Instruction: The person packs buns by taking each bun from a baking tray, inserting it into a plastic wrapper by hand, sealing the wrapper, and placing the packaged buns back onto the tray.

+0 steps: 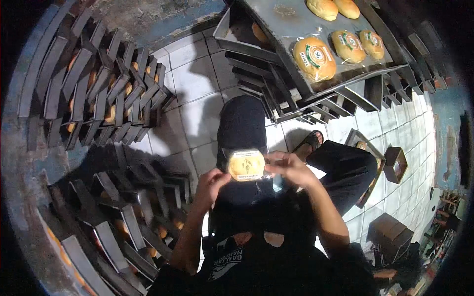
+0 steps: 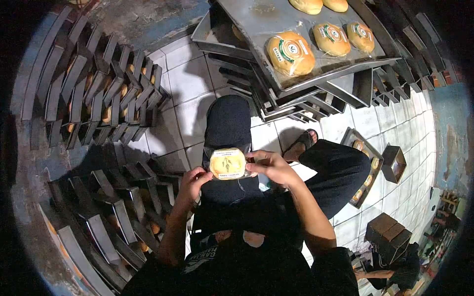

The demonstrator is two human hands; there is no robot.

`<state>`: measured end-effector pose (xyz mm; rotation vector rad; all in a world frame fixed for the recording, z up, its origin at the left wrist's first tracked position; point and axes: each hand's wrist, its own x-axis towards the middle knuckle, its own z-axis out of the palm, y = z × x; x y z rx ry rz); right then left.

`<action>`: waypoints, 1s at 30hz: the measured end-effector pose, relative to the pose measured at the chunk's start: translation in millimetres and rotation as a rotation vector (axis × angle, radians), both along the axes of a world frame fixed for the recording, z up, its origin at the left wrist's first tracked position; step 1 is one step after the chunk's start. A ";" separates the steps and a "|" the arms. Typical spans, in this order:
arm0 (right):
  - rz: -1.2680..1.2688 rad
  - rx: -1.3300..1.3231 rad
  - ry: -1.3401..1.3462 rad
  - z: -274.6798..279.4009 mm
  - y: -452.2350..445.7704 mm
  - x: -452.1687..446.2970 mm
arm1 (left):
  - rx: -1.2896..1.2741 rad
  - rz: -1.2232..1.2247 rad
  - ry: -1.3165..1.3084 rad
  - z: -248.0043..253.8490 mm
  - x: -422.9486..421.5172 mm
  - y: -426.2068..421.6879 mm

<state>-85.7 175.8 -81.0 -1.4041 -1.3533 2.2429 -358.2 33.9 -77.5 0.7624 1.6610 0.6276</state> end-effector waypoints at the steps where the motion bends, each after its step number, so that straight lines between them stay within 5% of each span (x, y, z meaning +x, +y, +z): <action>1: 0.066 -0.015 0.027 8.7 3.3 -3.1 | 0.002 -0.003 -0.001 -7.1 1.2 -2.0; 4: 0.334 0.280 0.210 23.9 5.0 -1.0 | 0.281 0.143 -0.088 -21.0 -0.1 -8.5; 6: 0.472 0.098 0.311 42.1 11.1 4.8 | 0.464 -0.094 0.155 -22.3 -9.8 -9.2; 8: 0.500 -0.007 0.275 84.7 20.6 1.2 | 0.376 -0.040 0.134 -4.1 -7.0 -4.5; 10: 0.437 0.227 0.265 132.6 34.7 3.8 | 0.307 0.011 0.115 0.9 -6.8 4.5; 13: 0.091 0.995 0.223 178.1 66.1 2.3 | 0.399 0.197 0.153 -8.8 -3.7 6.9; 16: -0.545 0.972 0.234 212.0 110.4 -29.3 | 0.471 0.205 0.199 -7.7 -4.8 10.2; 18: -0.567 1.088 0.296 201.4 172.5 -34.7 | 0.426 0.227 0.168 8.1 1.1 21.1; 22: -0.326 1.371 -0.319 196.3 193.6 -22.4 | 0.378 0.242 0.097 22.2 1.5 24.8; 24: -0.260 1.389 -0.208 205.2 147.8 -0.5 | 0.340 0.269 0.026 22.7 0.6 26.2; 25: -0.105 1.176 -0.152 205.5 120.8 13.9 | 0.607 0.107 0.430 18.4 -3.3 31.9; 27: 0.231 0.871 -0.201 189.6 75.6 31.0 | 0.829 -0.096 0.821 16.5 -3.7 27.1; 29: 0.639 0.865 -0.550 135.0 42.4 40.5 | 0.484 0.264 0.081 21.6 0.0 23.6; 30: 0.862 0.927 -0.803 89.3 23.9 46.5 | 0.473 0.253 0.075 21.0 3.9 24.9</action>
